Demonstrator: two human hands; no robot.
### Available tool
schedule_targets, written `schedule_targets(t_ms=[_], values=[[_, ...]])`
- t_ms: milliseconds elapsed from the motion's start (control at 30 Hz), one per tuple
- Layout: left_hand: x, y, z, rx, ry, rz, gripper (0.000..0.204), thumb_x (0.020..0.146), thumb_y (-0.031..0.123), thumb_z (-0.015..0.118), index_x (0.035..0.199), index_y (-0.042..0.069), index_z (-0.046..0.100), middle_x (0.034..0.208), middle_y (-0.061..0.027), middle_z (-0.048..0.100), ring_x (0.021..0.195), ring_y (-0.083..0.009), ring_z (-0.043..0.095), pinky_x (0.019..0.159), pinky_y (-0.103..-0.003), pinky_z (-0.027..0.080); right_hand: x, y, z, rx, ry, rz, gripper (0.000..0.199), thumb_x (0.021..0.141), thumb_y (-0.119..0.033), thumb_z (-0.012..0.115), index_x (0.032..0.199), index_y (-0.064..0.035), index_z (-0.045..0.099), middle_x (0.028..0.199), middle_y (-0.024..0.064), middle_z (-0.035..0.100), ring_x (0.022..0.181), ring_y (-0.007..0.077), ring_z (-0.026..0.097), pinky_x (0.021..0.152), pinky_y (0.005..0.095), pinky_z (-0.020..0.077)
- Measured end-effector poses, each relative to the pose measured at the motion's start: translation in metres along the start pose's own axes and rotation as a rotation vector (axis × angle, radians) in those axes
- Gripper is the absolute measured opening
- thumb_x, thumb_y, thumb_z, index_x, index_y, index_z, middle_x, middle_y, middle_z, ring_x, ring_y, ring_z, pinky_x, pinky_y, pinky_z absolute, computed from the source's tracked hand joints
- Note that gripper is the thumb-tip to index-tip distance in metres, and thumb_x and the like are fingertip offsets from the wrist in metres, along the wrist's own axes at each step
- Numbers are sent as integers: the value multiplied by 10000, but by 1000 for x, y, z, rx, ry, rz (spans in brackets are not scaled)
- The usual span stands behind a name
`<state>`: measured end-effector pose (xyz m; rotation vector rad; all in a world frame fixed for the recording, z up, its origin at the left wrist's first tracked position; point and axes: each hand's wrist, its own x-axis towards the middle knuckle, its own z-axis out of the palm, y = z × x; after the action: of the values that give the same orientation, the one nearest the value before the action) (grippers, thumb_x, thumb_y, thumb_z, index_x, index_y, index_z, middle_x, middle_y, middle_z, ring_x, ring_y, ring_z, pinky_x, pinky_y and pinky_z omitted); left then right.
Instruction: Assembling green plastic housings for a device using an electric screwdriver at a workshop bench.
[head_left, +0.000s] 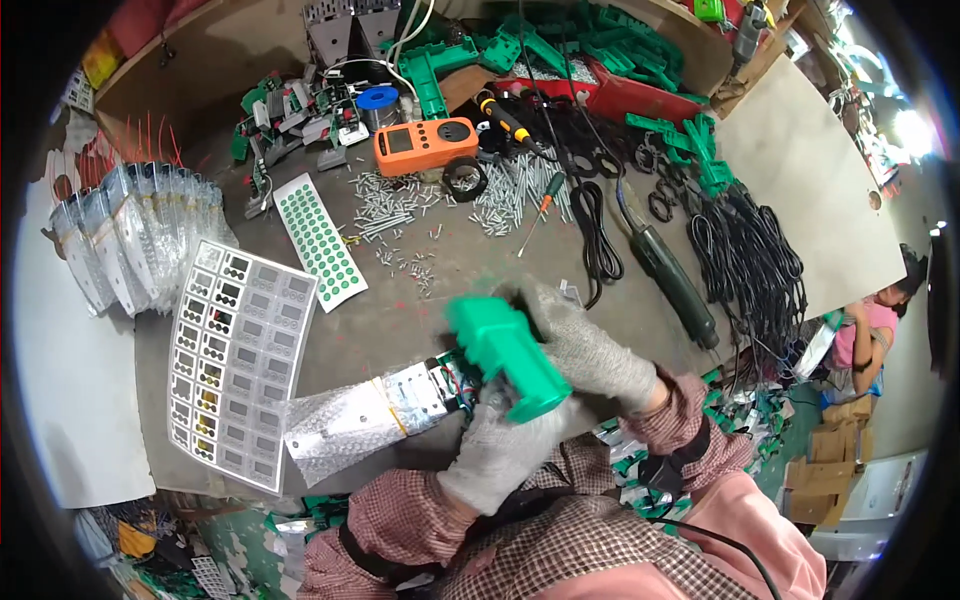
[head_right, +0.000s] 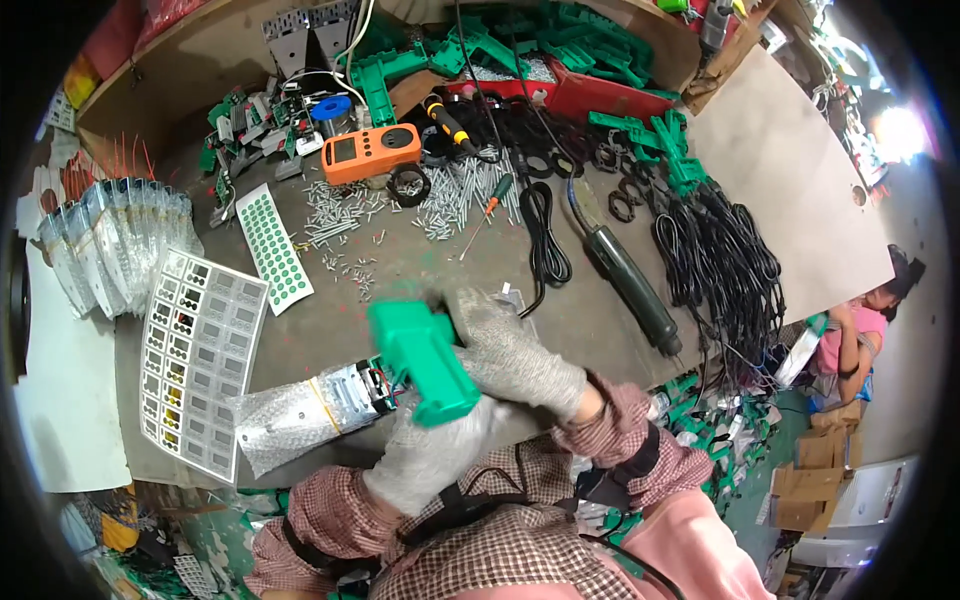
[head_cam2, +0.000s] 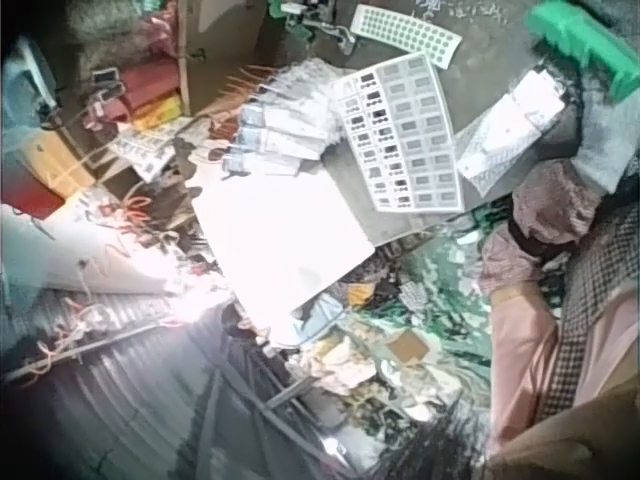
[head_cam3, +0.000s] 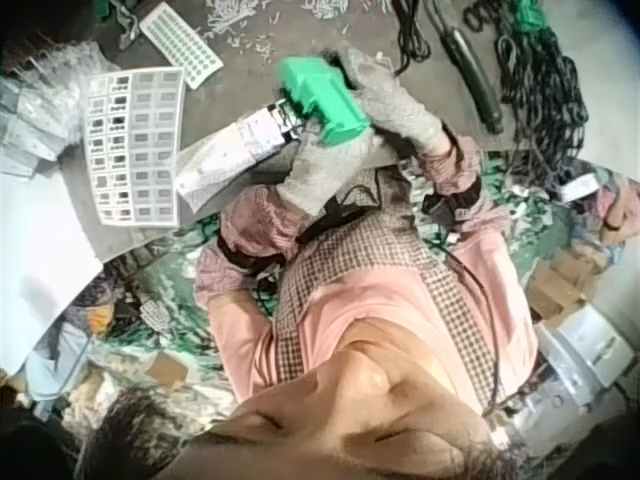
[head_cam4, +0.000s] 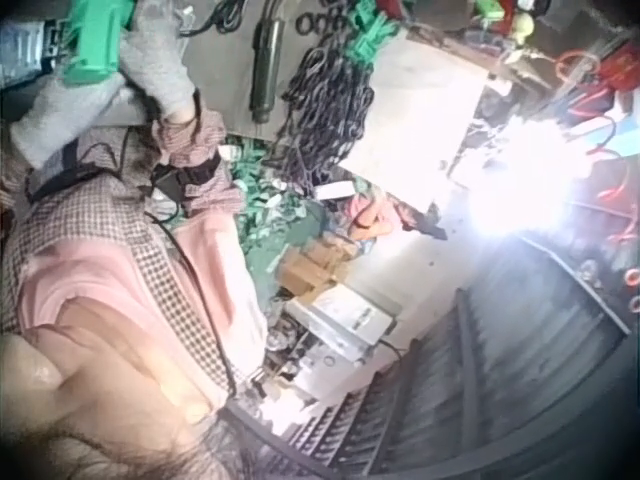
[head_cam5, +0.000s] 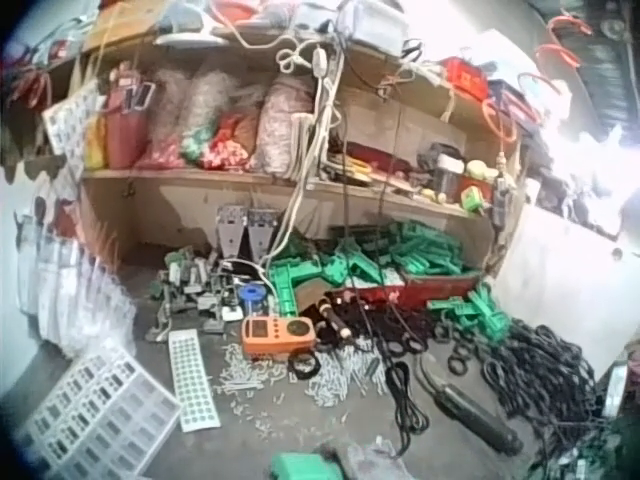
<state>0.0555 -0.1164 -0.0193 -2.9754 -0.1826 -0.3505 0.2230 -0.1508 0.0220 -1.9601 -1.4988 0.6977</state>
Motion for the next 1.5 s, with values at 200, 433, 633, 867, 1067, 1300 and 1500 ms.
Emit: schedule_targets(t_ms=[200, 433, 633, 867, 1067, 1300, 1500], values=[[-69, -54, -17, -817, 86, 103, 388, 824, 222, 739, 1195, 136, 666, 1145, -73, 663, 1064, -255, 644, 930, -466, 517, 2, 19, -6, -91, -245, -272, 645, 928, -330, 609, 1465, -8, 457, 1296, 272, 583, 1191, 429, 577, 1043, 493, 419], [-74, -78, -8, -693, 105, 73, 662, 794, 201, 782, 1421, 197, 569, 1519, -84, 478, 1407, -380, 441, 1112, -595, 407, -17, 10, -11, -96, -215, -372, 932, 819, -479, 764, 1535, -19, 383, 1432, 220, 488, 1336, 398, 484, 1133, 512, 361], [-83, -71, -3, -641, 105, 41, 657, 824, 227, 758, 1448, 217, 554, 1546, -58, 471, 1419, -345, 448, 1140, -594, 385, -25, 4, -5, -45, -186, -255, 1193, 591, -495, 896, 1565, -60, 362, 1459, 203, 455, 1382, 393, 420, 1179, 517, 307], [-85, -67, -3, -545, 84, 75, 578, 868, 249, 722, 1428, 258, 579, 1521, -24, 509, 1428, -319, 433, 1163, -620, 328, -29, 9, 5, -104, -159, -273, 1200, 544, -554, 896, 1559, -142, 408, 1448, 190, 482, 1368, 414, 432, 1153, 586, 313], [-84, -60, -9, -529, 50, 70, 584, 878, 353, 720, 1440, 292, 572, 1560, 31, 464, 1471, -299, 363, 1180, -680, 241, -40, 18, 11, -103, -20, -329, 1074, 598, -562, 866, 1508, -140, 482, 1399, 154, 538, 1336, 389, 468, 1135, 556, 346], [-79, -54, -9, -608, 223, -13, 680, 770, 503, 808, 1359, 228, 611, 1397, -49, 611, 1347, -345, 509, 1174, -693, 228, 11, 55, -18, -634, -34, -376, 309, 994, -261, 549, 1215, -83, 671, 1015, 171, 710, 922, 391, 693, 798, 491, 566], [9, -66, -100, -1330, 161, -260, 739, 889, 370, 714, 1522, 110, 437, 1459, -170, 540, 1409, -377, 453, 1234, -583, 210, 4, 95, 4, -480, 204, -324, 369, 1000, -298, 536, 1252, -61, 666, 1074, 212, 717, 896, 401, 693, 777, 504, 553]])
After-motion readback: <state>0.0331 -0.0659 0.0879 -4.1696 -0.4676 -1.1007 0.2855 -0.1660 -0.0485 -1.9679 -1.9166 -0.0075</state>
